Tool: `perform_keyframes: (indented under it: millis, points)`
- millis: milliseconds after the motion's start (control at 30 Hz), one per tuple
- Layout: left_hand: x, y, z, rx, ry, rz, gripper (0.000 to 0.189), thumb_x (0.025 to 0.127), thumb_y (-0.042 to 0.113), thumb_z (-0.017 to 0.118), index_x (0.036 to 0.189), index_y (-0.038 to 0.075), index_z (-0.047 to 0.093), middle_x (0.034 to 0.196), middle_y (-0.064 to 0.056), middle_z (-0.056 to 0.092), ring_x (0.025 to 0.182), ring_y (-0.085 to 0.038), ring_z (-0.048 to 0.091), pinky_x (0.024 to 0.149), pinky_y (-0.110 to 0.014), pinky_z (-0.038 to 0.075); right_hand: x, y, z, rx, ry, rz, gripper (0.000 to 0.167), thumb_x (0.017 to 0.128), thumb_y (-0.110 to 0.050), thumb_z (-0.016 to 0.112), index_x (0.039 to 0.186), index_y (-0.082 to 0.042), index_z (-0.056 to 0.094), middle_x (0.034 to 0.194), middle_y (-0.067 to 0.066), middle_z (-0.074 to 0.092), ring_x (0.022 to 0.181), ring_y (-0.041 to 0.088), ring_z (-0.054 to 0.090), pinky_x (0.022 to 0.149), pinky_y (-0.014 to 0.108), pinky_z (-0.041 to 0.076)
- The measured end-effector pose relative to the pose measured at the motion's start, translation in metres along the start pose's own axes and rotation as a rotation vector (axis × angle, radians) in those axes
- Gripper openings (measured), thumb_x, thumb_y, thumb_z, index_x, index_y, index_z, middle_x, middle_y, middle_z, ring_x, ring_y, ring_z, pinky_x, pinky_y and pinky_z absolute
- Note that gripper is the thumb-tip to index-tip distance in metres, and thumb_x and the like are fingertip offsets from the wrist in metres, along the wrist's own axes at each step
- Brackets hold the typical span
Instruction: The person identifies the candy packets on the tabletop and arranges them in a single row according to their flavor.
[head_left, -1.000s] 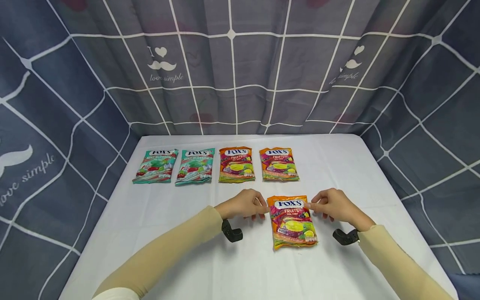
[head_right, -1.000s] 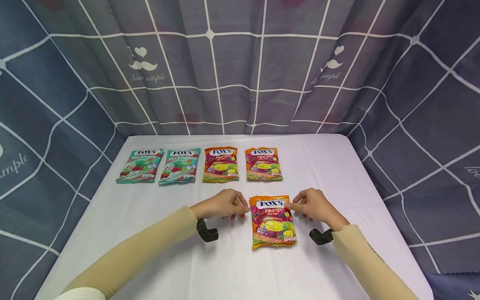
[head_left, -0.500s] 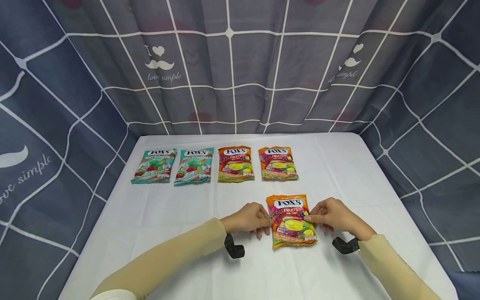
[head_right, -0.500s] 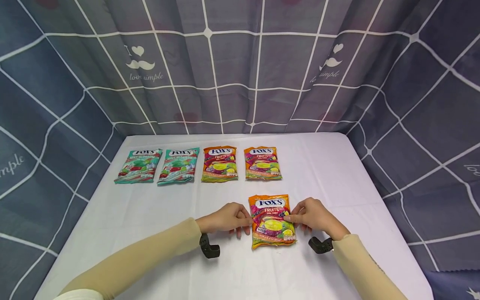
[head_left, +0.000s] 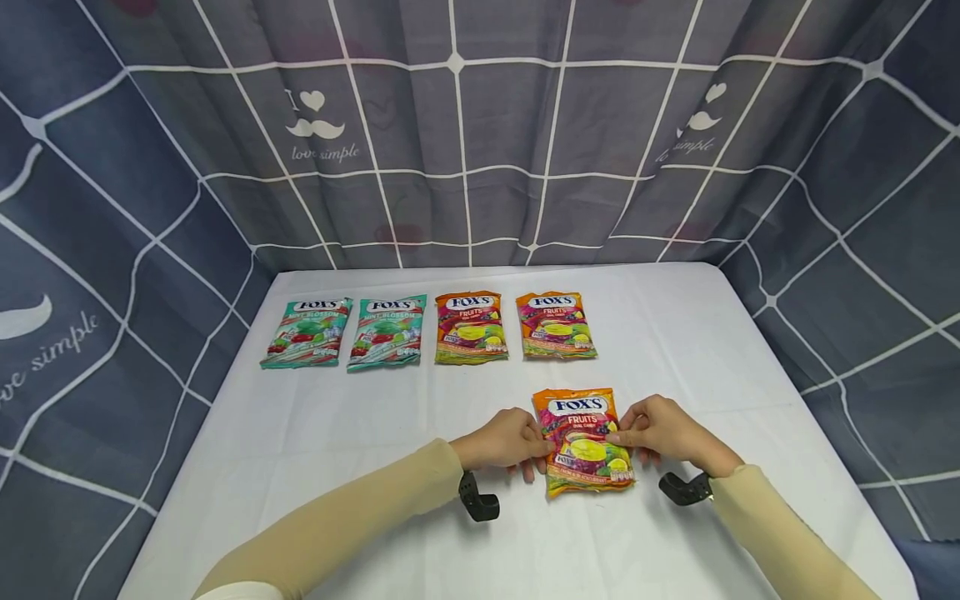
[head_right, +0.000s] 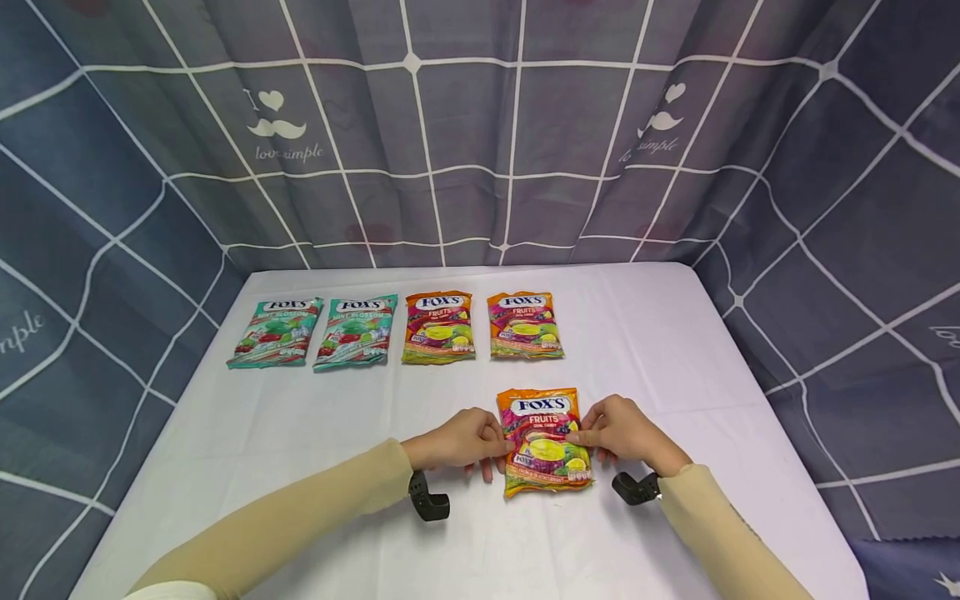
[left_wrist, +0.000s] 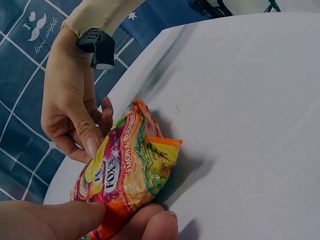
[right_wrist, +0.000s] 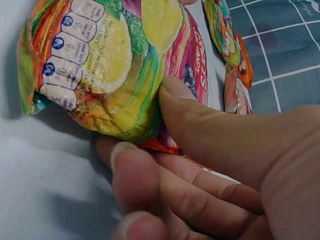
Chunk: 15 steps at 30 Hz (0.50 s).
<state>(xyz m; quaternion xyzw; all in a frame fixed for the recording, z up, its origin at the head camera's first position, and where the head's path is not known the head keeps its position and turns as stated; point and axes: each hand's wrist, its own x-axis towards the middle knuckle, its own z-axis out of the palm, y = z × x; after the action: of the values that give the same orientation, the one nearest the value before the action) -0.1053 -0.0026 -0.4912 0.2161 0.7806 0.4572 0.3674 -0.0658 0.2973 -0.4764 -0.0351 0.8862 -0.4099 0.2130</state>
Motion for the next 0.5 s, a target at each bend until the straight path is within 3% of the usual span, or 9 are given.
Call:
perform_keyframes:
  millis: [200,500]
  points:
    - [0.0022,0.0016,0.002,0.024,0.001,0.015,0.02,0.11,0.017,0.07,0.094,0.006,0.067,0.076,-0.009,0.077,0.053,-0.013,0.059,0.047,-0.021,0.041,0.0013,-0.0004,-0.0005,0.02,-0.01,-0.025,0.028,0.098,-0.023,0.086,0.095,0.0,0.07,0.065,0.005,0.066,0.053,0.017,0.06,0.048,0.034,0.052]
    - [0.0038,0.0023,0.0018,0.036,-0.015,0.04,0.018,0.11,0.013,0.07,0.094,0.006,0.063,0.077,-0.009,0.077,0.053,-0.014,0.061,0.048,-0.021,0.043,0.0013,-0.0013,-0.0007,0.018,-0.012,-0.023,0.029,0.097,-0.022,0.087,0.094,-0.001,0.068,0.063,0.002,0.063,0.052,0.016,0.057,0.048,0.029,0.048]
